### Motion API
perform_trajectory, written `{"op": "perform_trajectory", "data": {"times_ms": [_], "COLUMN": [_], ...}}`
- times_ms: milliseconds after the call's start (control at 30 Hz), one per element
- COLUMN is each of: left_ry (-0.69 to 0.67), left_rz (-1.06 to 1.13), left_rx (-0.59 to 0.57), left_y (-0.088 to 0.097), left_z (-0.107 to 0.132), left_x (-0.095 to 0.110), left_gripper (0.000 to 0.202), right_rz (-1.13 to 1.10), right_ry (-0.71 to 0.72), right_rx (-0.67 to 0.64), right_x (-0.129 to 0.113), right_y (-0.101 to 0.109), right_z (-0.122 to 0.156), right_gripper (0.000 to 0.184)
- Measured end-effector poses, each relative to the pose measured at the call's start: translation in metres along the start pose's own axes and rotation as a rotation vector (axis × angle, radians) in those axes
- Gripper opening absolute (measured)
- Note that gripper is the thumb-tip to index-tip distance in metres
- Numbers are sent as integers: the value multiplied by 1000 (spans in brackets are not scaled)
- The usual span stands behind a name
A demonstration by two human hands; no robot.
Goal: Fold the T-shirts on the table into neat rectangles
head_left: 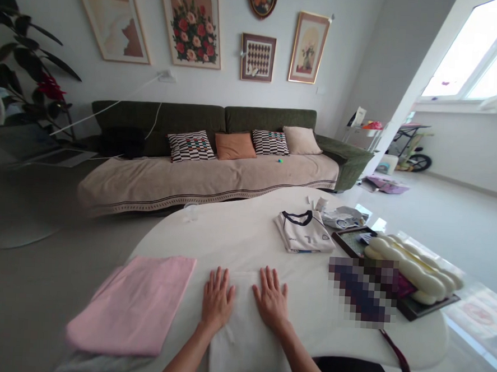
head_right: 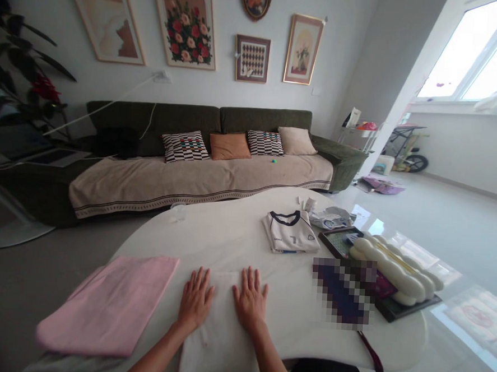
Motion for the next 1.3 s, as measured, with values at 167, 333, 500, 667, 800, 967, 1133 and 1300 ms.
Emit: {"op": "perform_trajectory", "data": {"times_ms": [167,333,500,667,800,967,1133,1300], "left_ry": [-1,19,112,81,28,-183,-377,-529], "left_rz": [119,436,604,840,946,917,694,620], "left_rx": [-81,-289,-378,-439,-338,45,-134,-449], "left_y": [8,12,16,42,106,214,213,141], "left_z": [-9,-28,-26,-33,-62,-59,7,40], "left_x": [-7,-25,-38,-41,-54,-53,-8,14], "left_gripper": [44,41,31,26,39,48,39,38], "right_rz": [-74,-141,-217,-302,-380,-442,-389,-296], "right_ry": [-42,-80,-83,-7,137,301,306,187], "right_rx": [-93,-64,-126,-180,-40,173,233,196], "right_x": [2,13,16,1,-27,-47,-18,9], "right_y": [7,39,47,75,139,200,190,150], "right_z": [-7,-27,-30,-37,-50,-37,-1,26], "right_gripper": [49,45,34,32,20,40,43,44]}}
Point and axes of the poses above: each hand's wrist, its own z-axis away from the middle knuckle, its own y-axis out of the back of the hand, x = y × z, the point moved 10 cm from there along -z, towards the middle knuckle, and after that the axes turned 14 degrees about -z, right-handed, at the moved point
